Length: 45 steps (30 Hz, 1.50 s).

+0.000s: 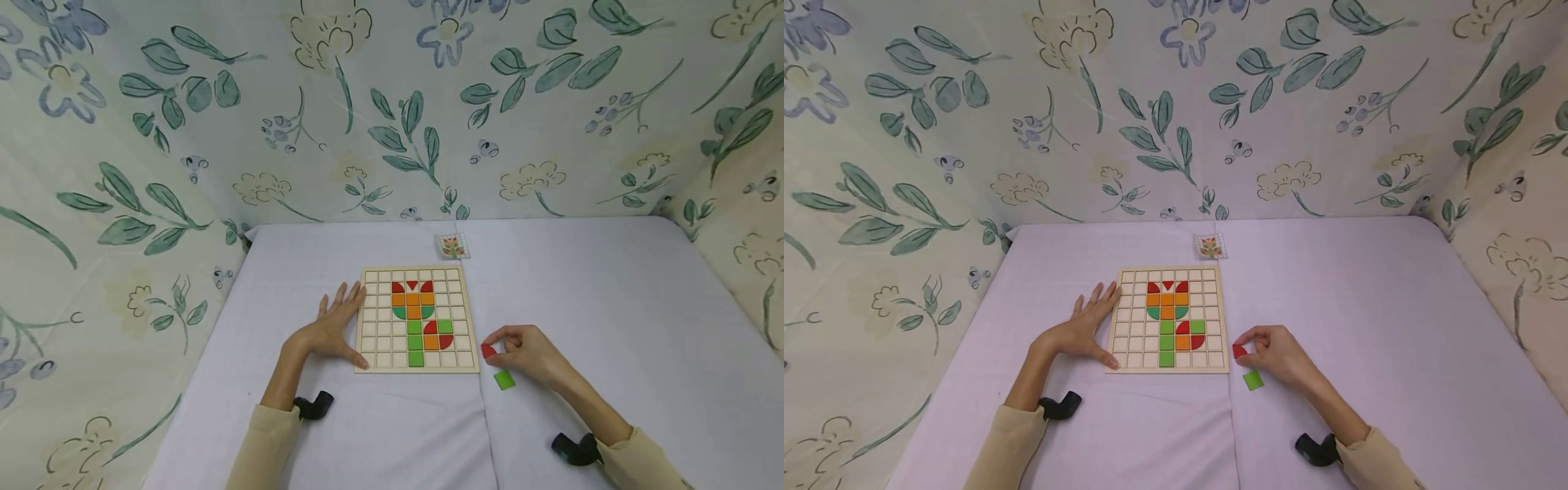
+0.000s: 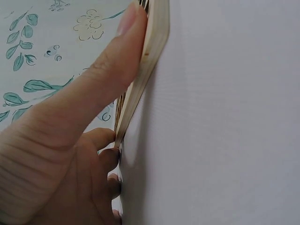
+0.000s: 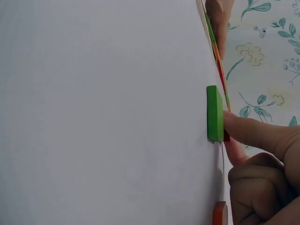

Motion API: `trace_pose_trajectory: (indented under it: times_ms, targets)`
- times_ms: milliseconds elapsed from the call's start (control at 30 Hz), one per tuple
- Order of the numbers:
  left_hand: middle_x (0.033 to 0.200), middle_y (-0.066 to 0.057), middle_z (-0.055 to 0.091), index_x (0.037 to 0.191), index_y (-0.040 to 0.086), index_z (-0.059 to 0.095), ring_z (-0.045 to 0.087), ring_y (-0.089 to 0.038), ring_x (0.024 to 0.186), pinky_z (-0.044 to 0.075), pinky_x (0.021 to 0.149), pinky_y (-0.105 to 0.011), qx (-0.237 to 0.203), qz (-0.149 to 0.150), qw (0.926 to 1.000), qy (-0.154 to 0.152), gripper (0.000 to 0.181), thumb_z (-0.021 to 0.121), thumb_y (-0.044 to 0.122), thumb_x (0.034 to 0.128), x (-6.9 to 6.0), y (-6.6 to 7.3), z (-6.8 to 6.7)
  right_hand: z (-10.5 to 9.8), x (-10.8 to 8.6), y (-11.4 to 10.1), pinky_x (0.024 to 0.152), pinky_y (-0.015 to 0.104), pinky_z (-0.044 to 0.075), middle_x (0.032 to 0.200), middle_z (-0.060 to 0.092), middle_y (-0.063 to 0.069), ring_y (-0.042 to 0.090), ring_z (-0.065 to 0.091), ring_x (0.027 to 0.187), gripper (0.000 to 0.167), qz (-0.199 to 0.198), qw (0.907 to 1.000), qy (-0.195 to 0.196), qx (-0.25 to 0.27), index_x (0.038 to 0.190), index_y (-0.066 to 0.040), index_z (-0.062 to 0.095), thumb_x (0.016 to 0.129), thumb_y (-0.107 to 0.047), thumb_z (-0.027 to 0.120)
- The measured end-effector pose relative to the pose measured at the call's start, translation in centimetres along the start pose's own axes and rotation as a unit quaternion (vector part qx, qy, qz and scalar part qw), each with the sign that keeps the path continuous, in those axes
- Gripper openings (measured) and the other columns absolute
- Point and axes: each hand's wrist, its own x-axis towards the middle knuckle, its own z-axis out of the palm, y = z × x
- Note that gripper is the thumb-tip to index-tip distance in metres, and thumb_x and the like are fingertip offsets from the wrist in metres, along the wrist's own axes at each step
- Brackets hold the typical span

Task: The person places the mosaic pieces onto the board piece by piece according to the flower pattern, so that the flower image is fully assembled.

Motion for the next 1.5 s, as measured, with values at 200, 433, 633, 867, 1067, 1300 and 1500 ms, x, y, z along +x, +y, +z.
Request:
trace_pose_trajectory:
  times_ms: [200, 433, 633, 867, 1067, 1300, 1500]
  targets:
    - [0.176, -0.010, -0.007, 0.167, 0.009, 0.003, -0.016, -0.038, 0.161, -0.012, 0.128, -0.066, -0.005, -0.005, 1.0000, -0.001, 0.151, 0.099, 0.051, 0.0577, 0.2, 0.3, -0.1, -0.8, 0.6, -0.2, 0.051, 0.024, 0.026, 0.059, 0.033, -0.004, 0.008, 0.029, 0.055, 0.033, -0.011, 0.9999, 0.006, 0.001, 0.113, -0.005, 0.074, 0.085, -0.019, 0.084]
    - [0.176, -0.011, -0.005, 0.167, 0.009, 0.004, -0.015, -0.038, 0.162, -0.011, 0.128, -0.066, -0.005, -0.008, 1.0000, 0.003, 0.151, 0.099, 0.050, 0.0577, 0.4, 0.7, -0.2, -1.4, 1.3, -1.1, 0.051, 0.027, 0.026, 0.058, 0.031, -0.004, 0.010, 0.029, 0.054, 0.033, -0.012, 0.9999, 0.012, -0.002, 0.116, -0.007, 0.076, 0.087, -0.022, 0.083]
    - [0.176, -0.010, -0.006, 0.167, 0.009, 0.004, -0.016, -0.038, 0.161, -0.012, 0.128, -0.066, -0.008, -0.010, 0.9999, -0.001, 0.151, 0.099, 0.050, 0.0577, 0.6, 0.8, -0.3, -1.1, 2.1, -2.3, 0.055, 0.026, 0.028, 0.058, 0.029, -0.004, 0.011, 0.029, 0.055, 0.033, -0.030, 0.9995, 0.009, 0.001, 0.114, -0.007, 0.077, 0.086, -0.023, 0.084]
    - [0.176, -0.011, -0.008, 0.167, 0.009, 0.002, -0.018, -0.038, 0.161, -0.014, 0.127, -0.066, -0.016, -0.008, 0.9998, -0.001, 0.153, 0.099, 0.053, 0.0567, 0.6, 0.5, -0.2, 0.9, 3.8, -5.1, 0.053, 0.024, 0.024, 0.058, 0.028, -0.005, 0.012, 0.026, 0.054, 0.030, -0.076, 0.9964, -0.032, 0.022, 0.111, -0.005, 0.077, 0.086, -0.018, 0.085]
    - [0.176, -0.010, -0.008, 0.167, 0.010, 0.003, -0.018, -0.038, 0.161, -0.014, 0.127, -0.066, -0.018, -0.008, 0.9998, -0.001, 0.153, 0.099, 0.054, 0.0564, 0.6, 0.5, -0.3, 4.1, 5.4, -8.1, 0.051, 0.022, 0.026, 0.053, 0.030, -0.005, 0.012, 0.027, 0.050, 0.025, -0.091, 0.9942, -0.052, 0.021, 0.107, -0.007, 0.079, 0.084, -0.016, 0.086]
    - [0.176, -0.005, -0.010, 0.168, 0.014, 0.000, -0.020, -0.034, 0.161, -0.015, 0.128, -0.064, -0.011, -0.006, 0.9999, 0.000, 0.153, 0.098, 0.054, 0.0578, 0.8, -0.1, 0.1, 7.0, 7.0, -9.9, 0.051, 0.022, 0.023, 0.054, 0.032, -0.004, 0.012, 0.027, 0.050, 0.022, -0.088, 0.9956, -0.031, 0.008, 0.100, -0.011, 0.081, 0.081, -0.015, 0.089]
    - [0.176, -0.008, -0.010, 0.168, 0.012, 0.000, -0.020, -0.036, 0.161, -0.015, 0.127, -0.065, -0.014, -0.003, 0.9999, -0.002, 0.152, 0.098, 0.054, 0.0586, 0.7, -0.3, 0.1, 8.2, 7.8, -10.2, 0.052, 0.023, 0.022, 0.055, 0.032, -0.005, 0.012, 0.028, 0.052, 0.020, -0.091, 0.9954, -0.029, -0.001, 0.097, -0.011, 0.082, 0.079, -0.014, 0.090]
